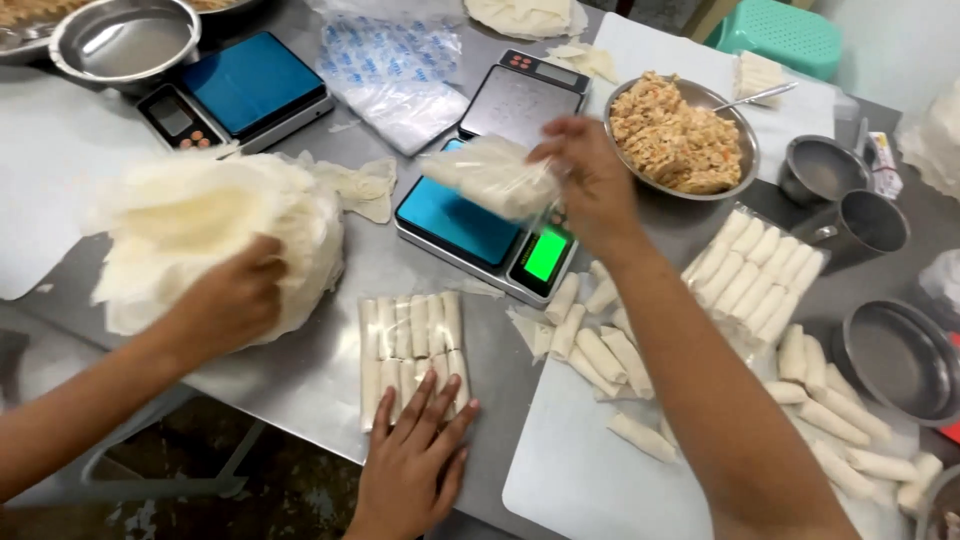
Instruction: Workers are weighing batches of spring rolls on digital scales and then packaging them into clear plastic bags.
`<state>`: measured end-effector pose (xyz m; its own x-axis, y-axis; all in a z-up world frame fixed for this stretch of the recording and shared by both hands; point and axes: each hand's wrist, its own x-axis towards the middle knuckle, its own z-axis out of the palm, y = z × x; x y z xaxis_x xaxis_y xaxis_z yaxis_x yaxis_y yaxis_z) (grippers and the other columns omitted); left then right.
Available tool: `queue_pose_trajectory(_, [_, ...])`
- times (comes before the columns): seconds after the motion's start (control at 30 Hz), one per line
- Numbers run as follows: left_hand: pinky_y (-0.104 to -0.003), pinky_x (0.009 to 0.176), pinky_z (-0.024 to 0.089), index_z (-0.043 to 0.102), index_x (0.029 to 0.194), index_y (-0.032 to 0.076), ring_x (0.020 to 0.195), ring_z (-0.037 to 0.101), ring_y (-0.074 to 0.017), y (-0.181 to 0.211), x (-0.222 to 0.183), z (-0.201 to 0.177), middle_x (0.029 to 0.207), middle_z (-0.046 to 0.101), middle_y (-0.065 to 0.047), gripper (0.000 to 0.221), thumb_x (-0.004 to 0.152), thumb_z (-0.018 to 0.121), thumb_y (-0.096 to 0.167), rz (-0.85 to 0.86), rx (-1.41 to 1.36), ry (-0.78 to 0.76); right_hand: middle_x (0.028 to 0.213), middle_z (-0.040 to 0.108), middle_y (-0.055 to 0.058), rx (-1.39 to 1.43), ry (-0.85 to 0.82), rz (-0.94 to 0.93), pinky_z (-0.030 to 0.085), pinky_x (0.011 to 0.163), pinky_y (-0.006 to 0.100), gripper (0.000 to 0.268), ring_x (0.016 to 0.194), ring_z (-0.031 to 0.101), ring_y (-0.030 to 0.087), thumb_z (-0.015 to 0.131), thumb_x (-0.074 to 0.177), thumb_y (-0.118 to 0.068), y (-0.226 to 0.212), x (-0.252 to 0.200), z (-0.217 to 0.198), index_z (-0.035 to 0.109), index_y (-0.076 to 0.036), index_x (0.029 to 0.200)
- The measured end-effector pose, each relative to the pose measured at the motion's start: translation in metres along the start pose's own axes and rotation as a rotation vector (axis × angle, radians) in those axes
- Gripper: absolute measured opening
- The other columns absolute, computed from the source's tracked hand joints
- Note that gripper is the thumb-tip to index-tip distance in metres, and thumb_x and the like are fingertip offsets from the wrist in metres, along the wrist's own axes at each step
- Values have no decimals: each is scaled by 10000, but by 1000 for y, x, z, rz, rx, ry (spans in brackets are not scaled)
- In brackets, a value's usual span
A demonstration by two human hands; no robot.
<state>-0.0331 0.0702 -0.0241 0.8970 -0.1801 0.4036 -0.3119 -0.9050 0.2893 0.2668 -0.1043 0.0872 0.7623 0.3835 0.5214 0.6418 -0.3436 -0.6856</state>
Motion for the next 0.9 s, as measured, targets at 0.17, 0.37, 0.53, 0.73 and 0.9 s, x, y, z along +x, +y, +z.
queue_pose_trajectory(0.17, [-592, 1188, 246, 605, 1428, 155, 1484, 413, -332, -10, -10, 7, 1574, 503, -69, 539, 905, 491, 98, 12, -154, 25, 1408, 544, 118, -156, -336, 24, 347, 1131, 553, 288, 1404, 405, 350, 554, 1023, -75, 56, -33, 26, 767, -205, 1168])
queue_pose_trajectory(0.37, [-459, 943, 387, 728, 1216, 232, 1130, 616, -239, -7, -15, 7, 1166, 687, 1, 316, 953, 585, 129, -52, -108, 228, 1522, 464, 151, -452, -256, 11, 291, 1185, 577, 755, 1431, 350, 418, 569, 806, 32, 57, -48, -23, 456, -152, 1529])
queue_pose_trajectory(0.53, [-375, 770, 363, 781, 928, 215, 837, 614, -156, 4, -5, 0, 872, 735, 62, 82, 888, 815, 279, 182, -68, 458, 1498, 448, 142, -418, -263, 160, 288, 1172, 530, 687, 1431, 356, 352, 700, 845, -67, 56, -39, -39, 503, -144, 1499])
queue_pose_trajectory(0.73, [-372, 922, 448, 723, 893, 343, 901, 694, -92, 19, -33, 25, 958, 719, 138, 170, 828, 872, 290, 64, -182, 452, 1086, 541, 32, -539, -219, 90, 418, 898, 463, 225, 1087, 505, 290, 806, 852, -225, 83, -52, -26, 726, -247, 1061])
queue_pose_trajectory(0.9, [-420, 963, 423, 766, 1014, 327, 975, 645, -129, 11, -39, 23, 1010, 699, 110, 174, 884, 663, 271, -27, -172, 505, 841, 610, -25, -550, -231, -34, 412, 674, 387, 149, 799, 559, 198, 794, 914, -341, 64, -67, -23, 760, -200, 878])
